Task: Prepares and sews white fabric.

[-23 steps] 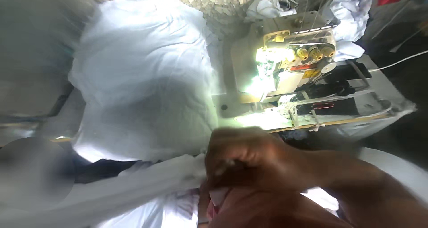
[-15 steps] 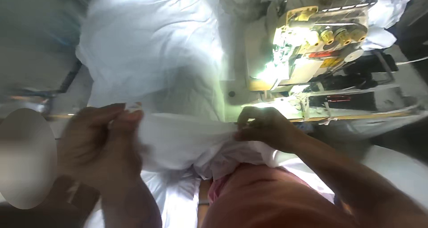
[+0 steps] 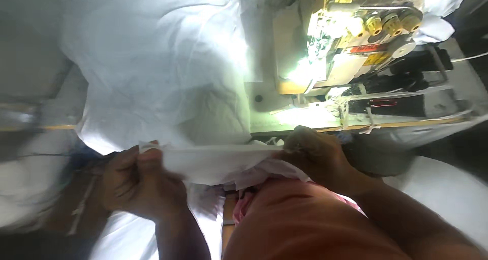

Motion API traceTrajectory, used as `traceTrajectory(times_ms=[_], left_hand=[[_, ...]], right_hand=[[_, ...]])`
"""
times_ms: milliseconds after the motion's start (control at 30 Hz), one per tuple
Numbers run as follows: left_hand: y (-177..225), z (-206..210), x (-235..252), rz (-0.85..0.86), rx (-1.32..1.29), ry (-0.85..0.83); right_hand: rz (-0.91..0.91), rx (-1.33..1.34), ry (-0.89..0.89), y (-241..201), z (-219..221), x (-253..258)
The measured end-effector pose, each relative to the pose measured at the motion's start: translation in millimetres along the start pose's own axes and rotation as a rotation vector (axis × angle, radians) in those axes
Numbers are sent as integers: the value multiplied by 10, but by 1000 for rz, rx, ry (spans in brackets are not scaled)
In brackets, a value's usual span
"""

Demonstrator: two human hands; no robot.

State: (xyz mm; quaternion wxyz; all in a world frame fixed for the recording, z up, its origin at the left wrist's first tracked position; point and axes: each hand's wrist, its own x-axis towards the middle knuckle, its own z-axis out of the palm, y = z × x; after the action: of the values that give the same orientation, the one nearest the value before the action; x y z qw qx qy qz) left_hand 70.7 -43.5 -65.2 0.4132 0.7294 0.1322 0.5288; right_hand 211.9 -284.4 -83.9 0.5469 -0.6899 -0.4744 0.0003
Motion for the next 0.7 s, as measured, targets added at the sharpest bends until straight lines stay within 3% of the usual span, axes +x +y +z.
traceTrajectory(times_ms=[200,400,500,567,700], left_hand=[[62,-57,-54,70,-33,77],[185,-135,-149,32,-67,178],[330,-184,-169,61,-65,147],[409,-199,-152,92,-68,170],[428,-197,-121,100,-38,99]], right_hand=[[-33,-175,28,-49,14,-19],[-67,-215,9,-44,-12,1],[-65,-241,-6,-72,-129,160],[-1,-93,-98,-69,-205,288],[277,393,-458,55,-246,498]])
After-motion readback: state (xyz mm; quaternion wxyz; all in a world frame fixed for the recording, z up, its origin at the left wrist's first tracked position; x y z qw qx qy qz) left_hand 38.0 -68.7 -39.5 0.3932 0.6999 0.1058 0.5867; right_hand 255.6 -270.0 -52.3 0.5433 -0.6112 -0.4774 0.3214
